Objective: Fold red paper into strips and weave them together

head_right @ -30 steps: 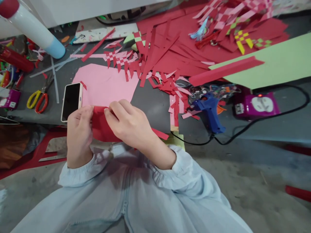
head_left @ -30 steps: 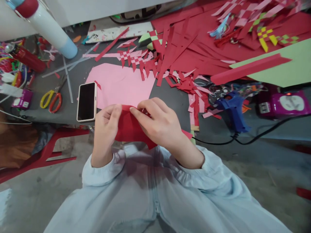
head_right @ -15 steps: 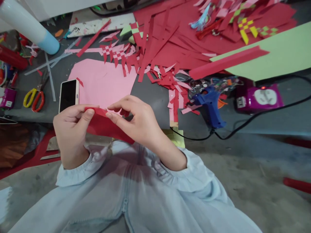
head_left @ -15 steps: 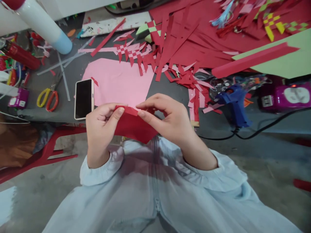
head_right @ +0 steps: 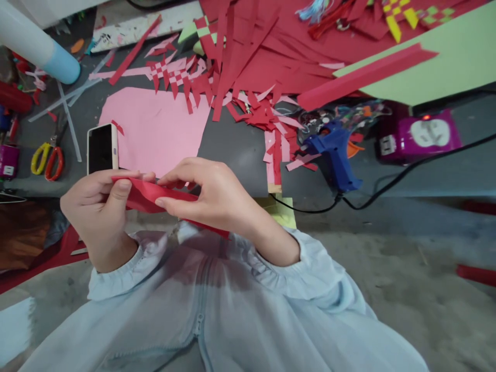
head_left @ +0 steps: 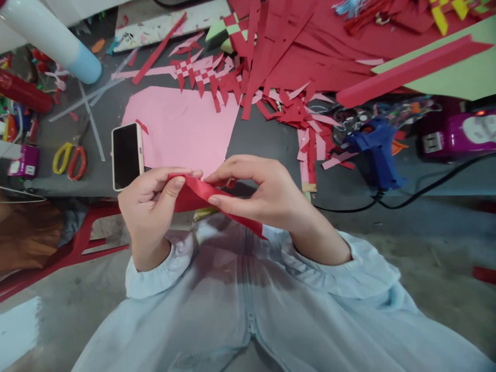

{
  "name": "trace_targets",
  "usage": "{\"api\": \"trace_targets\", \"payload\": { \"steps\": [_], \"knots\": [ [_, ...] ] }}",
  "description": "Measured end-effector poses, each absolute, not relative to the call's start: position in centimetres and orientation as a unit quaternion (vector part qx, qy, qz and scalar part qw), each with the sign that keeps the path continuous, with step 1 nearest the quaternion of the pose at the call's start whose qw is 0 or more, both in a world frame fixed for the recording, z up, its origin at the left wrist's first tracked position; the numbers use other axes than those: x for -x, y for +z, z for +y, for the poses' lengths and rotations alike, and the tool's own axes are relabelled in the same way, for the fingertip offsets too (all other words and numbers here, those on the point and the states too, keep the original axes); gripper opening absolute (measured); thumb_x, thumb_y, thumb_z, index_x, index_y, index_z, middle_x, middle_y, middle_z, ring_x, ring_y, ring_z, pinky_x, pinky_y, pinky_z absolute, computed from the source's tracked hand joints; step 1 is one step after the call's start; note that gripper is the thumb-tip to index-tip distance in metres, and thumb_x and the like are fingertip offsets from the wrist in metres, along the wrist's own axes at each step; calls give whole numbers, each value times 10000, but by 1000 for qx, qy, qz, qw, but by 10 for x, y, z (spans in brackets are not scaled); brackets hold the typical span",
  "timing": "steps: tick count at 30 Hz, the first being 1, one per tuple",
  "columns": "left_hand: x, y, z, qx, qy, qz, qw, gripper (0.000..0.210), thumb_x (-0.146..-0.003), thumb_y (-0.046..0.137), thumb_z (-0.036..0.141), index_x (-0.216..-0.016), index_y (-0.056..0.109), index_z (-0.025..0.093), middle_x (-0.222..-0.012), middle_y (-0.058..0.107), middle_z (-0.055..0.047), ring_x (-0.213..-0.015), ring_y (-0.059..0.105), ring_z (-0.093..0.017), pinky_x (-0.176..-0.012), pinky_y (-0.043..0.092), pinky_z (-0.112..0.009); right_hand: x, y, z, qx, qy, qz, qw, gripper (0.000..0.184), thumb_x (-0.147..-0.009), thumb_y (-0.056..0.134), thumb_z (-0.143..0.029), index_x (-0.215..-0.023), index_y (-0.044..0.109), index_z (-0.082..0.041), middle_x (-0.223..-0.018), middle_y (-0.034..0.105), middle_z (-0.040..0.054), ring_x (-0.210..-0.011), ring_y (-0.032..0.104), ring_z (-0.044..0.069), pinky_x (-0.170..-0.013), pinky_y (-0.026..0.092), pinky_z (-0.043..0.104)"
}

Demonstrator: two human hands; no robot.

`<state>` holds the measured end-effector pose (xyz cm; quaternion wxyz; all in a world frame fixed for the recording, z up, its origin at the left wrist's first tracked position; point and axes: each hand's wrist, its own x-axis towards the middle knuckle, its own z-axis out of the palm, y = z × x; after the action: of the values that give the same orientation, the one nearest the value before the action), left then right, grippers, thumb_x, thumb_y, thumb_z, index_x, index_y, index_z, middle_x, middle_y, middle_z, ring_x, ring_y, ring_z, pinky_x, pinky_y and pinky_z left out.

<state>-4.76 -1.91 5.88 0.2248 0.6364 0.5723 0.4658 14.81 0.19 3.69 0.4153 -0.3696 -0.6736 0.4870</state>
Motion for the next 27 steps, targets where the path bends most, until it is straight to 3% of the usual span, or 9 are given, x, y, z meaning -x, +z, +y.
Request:
{"api": "trace_targets", "payload": {
  "steps": [6, 11, 17, 27],
  "knots": [
    [44, 61, -20, -630, 472, 574, 225, 80, -901, 720, 291, -898, 793, 323, -854, 798, 27, -792, 768, -164, -733, 626, -306, -147, 40, 1, 378, 480, -682, 402, 250, -802, 769, -401, -935, 767, -189, -954, 765, 47, -841, 686, 152, -724, 515, 259],
    [44, 63, -20, -642, 445, 587, 210, 73, -897, 722, 317, -892, 793, 331, -872, 802, 20, -821, 772, -192, -754, 638, -349, -147, 43, 1, 405, 463, -689, 383, 145, -817, 731, -315, -917, 764, -215, -966, 770, 27, -855, 686, 157, -768, 513, 275],
    [44, 63, -21, -653, 463, 547, 246, 104, -900, 708, 244, -904, 794, 302, -821, 790, 23, -789, 762, -151, -727, 620, -283, -147, 41, 1, 414, 446, -702, 369, 116, -848, 657, -254, -856, 765, -213, -890, 761, 15, -793, 663, 138, -722, 472, 265],
    [45, 66, -18, -686, 352, 580, 262, 39, -766, 803, 263, -797, 783, 277, -785, 769, 18, -731, 715, -152, -706, 588, -281, -145, 37, 3, 419, 413, -733, 342, 186, -837, 588, -164, -799, 767, -196, -828, 747, 20, -753, 640, 134, -666, 415, 266]
  ]
}}
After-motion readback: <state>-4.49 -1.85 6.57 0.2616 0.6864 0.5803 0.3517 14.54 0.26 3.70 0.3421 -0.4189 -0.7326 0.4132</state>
